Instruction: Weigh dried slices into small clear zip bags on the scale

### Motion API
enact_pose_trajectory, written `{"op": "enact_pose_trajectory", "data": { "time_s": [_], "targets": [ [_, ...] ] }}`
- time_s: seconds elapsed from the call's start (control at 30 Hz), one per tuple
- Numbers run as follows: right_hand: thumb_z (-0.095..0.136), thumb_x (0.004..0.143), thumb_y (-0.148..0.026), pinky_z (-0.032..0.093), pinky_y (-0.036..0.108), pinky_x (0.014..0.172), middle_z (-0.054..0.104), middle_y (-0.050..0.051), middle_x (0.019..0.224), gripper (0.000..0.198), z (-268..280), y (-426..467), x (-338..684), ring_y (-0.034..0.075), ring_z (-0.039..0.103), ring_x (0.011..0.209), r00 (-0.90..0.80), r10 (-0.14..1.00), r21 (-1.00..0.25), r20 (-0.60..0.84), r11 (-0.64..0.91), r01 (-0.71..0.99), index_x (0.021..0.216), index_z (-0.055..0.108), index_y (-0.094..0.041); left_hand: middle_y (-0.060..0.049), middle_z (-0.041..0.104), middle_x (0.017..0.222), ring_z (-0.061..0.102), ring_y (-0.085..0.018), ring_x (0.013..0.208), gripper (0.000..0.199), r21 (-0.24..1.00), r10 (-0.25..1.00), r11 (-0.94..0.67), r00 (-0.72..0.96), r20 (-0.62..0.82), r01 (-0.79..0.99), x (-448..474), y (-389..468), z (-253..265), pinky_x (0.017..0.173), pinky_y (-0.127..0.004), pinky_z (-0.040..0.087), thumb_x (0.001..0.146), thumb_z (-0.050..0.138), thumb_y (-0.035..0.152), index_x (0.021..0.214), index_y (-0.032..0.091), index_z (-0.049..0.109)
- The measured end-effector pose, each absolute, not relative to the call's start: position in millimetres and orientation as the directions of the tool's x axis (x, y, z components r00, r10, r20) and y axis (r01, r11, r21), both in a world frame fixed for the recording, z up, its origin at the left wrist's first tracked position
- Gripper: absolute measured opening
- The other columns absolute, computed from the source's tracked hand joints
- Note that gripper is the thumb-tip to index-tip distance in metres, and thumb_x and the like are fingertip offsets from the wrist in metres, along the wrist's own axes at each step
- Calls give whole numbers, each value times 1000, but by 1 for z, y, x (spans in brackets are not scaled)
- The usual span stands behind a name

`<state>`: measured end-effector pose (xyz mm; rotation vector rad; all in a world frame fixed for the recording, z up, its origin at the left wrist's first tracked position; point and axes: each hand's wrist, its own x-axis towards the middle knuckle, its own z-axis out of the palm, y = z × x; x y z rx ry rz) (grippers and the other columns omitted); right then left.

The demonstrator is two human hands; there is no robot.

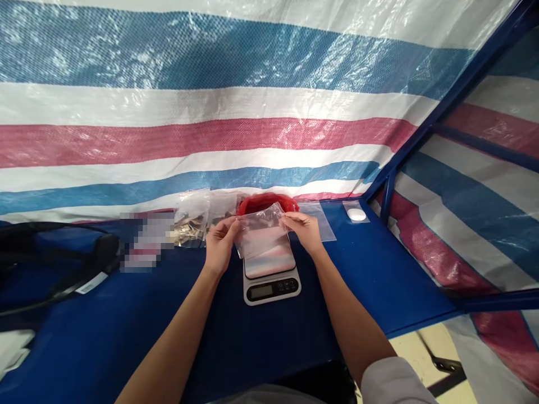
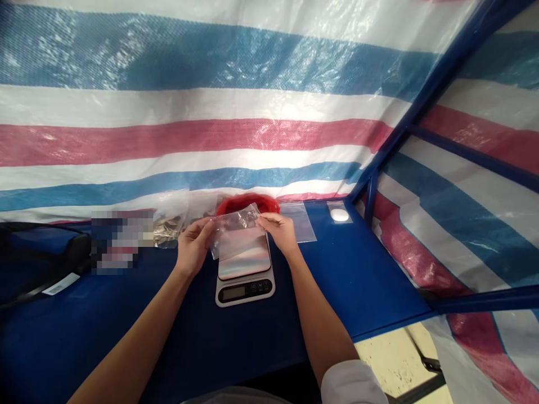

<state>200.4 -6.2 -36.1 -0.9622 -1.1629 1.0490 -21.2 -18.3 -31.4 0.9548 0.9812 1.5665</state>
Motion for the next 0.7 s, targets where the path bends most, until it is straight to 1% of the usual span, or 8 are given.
{"op": "enact_pose_trajectory", "data": {
  "time_s": [0.13,0.27,0.3,0.37,0.43,0.5,0.6,0.7],
  "targets": [
    [82,75,-45,56,33,64,75,2,74,24,-39,-8,205,17,66,66,54,970,-963,236,241,-120,84,80,-22,-9,81,93,73,-24,83,48,968,986,-152,-98,135,-201,-35,-24,-18,77,-35,57,72,86,55,101,17,79],
    [83,74,-45,59,34,70,78,2,81,26,-41,-8,207,18,69,71,27,971,-967,239,240,-80,87,81,-23,-10,81,104,73,-29,95,49,965,982,-190,34,187,182,-44,-18,11,89,-38,55,74,83,57,104,18,81],
    [83,74,-46,59,34,71,78,3,83,27,-40,-8,206,19,70,72,8,971,-969,238,238,-64,87,81,-23,-9,81,105,73,-29,96,47,939,978,-209,57,202,271,-45,-15,18,90,-36,54,75,83,56,105,19,82],
    [81,75,-49,59,35,73,79,3,85,28,-37,-10,204,19,70,74,-46,970,-971,238,237,-24,89,82,-23,-7,81,96,73,-27,86,43,909,976,-214,128,179,358,-42,-7,31,81,-32,54,74,84,52,103,20,83],
    [79,77,-50,58,34,72,78,3,85,29,-32,-11,202,19,70,74,-110,965,-970,239,243,24,90,82,-24,-5,80,84,71,-24,75,34,900,966,-218,217,142,378,-34,2,41,67,-28,51,71,87,46,95,21,84],
    [78,79,-50,58,34,72,78,3,85,28,-28,-12,199,20,70,74,-154,957,-964,246,258,65,90,83,-25,-3,78,75,65,-19,60,25,924,938,-203,336,89,323,-25,8,47,54,-26,44,70,88,41,85,22,84],
    [77,80,-49,58,34,73,79,3,87,27,-25,-13,196,21,71,77,-170,947,-952,271,290,97,91,83,-25,-5,77,75,57,-15,52,22,974,889,-106,458,4,198,-16,13,50,47,-25,39,69,89,37,80,19,84],
    [76,81,-47,60,36,80,80,3,93,25,-27,-13,195,23,73,83,-147,942,-942,301,318,108,92,83,-26,-7,77,76,58,-15,54,24,989,891,-60,453,-9,137,-15,14,45,49,-25,41,67,90,36,82,18,84]
  ]
}}
